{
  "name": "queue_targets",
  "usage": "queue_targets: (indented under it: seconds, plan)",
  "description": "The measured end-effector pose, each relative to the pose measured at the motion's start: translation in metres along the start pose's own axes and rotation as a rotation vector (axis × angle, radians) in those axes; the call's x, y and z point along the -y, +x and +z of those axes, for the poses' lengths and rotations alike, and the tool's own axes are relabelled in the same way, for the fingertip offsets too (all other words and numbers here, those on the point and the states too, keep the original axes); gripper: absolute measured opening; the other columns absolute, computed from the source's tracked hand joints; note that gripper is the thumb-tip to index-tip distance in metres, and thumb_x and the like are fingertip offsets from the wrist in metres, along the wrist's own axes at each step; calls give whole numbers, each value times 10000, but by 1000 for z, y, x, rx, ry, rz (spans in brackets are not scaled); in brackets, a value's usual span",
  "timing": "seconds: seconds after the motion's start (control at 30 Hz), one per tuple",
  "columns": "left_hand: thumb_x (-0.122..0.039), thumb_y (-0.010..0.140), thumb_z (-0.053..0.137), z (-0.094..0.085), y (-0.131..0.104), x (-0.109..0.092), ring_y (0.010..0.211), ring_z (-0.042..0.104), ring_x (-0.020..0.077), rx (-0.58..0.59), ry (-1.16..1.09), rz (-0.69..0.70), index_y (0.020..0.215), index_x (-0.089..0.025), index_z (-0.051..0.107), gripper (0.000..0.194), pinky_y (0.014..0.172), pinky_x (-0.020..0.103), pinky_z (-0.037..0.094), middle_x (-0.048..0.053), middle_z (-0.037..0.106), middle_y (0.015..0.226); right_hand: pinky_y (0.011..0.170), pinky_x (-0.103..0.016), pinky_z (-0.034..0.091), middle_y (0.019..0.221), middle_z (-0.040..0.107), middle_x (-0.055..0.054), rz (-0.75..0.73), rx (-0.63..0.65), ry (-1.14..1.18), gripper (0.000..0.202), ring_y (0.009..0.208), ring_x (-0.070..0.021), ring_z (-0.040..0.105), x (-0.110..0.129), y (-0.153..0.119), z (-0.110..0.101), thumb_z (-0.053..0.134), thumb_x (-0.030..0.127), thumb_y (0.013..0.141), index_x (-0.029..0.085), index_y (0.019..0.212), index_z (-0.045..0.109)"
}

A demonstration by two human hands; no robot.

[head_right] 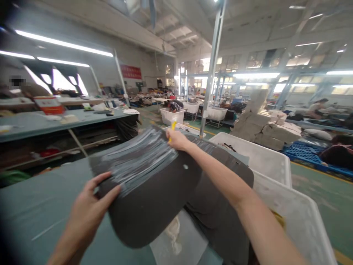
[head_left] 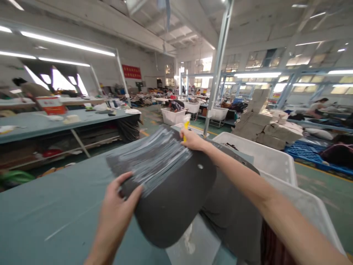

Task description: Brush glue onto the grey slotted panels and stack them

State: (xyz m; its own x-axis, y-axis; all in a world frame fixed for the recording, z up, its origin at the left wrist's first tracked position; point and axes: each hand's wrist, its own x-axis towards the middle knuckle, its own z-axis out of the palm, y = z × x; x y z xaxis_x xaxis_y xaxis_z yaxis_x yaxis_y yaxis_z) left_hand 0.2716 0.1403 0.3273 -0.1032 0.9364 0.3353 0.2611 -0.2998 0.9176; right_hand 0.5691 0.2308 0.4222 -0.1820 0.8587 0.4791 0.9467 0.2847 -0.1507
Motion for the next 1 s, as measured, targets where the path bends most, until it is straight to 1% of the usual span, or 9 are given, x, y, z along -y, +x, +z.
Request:
queue_targets:
  seconds: [0.03,0.1,0.2,0.27,0.33,0.5,0.63,0.87,1.0]
  plan:
    - [-397,673,686,31,-2,-6,909,595,216,42,-5,30,1182,-194,519,573,829,395,504,52,598,1002,635,-194,295,788,519,24,39,22,-29,241,692,-100,440,-28,-10,-9,616,124,720,167,919,487]
    - [-303,705,630,96,-11,-10,1019,552,216,33,11,96,1133,-189,520,457,931,398,451,65,555,1099,643,-199,285,769,508,18,138,58,-94,199,683,-95,442,-81,-30,-17,596,128,751,156,918,492]
    - [-195,730,569,183,-28,2,1112,494,202,62,34,71,1133,-193,476,414,1018,374,373,79,503,1143,632,-214,280,760,526,5,271,150,-125,237,682,-111,462,-150,-63,-3,640,113,728,180,894,484]
    - [-155,727,552,225,-38,20,1128,483,203,97,54,1,1135,-190,452,422,1027,368,357,89,487,1145,624,-223,276,768,539,-2,340,200,-113,259,692,-126,477,-185,-81,20,655,100,711,197,871,475]
    - [-127,724,536,254,-43,41,1143,473,205,116,74,-57,1137,-182,437,429,1031,361,349,101,474,1151,619,-228,270,783,548,-6,380,229,-77,255,704,-134,490,-212,-93,48,646,93,710,207,856,471]
    - [-110,725,515,287,-31,84,1157,461,216,88,178,-129,1125,-165,428,414,1031,358,345,116,472,1149,618,-225,265,794,562,-4,391,244,10,246,728,-134,513,-253,-84,116,638,94,718,215,844,465]
    - [-127,740,505,302,-14,105,1152,469,218,58,251,-176,1147,-154,416,417,1023,346,350,127,462,1165,612,-224,264,784,563,2,381,247,18,238,734,-136,525,-268,-62,152,642,122,743,221,862,460]
    - [-260,861,370,318,3,143,1228,424,257,92,292,-406,1267,-104,379,434,1049,373,316,196,425,1265,628,-222,298,871,581,-23,424,205,-41,222,796,-145,554,-277,-59,200,654,148,770,216,894,483]
    - [-289,848,403,322,-10,143,1369,230,321,162,362,-407,1316,-57,370,524,1123,435,173,253,249,1424,654,-246,353,903,585,-74,410,110,-180,153,905,-199,555,-275,-76,202,629,149,796,197,897,525]
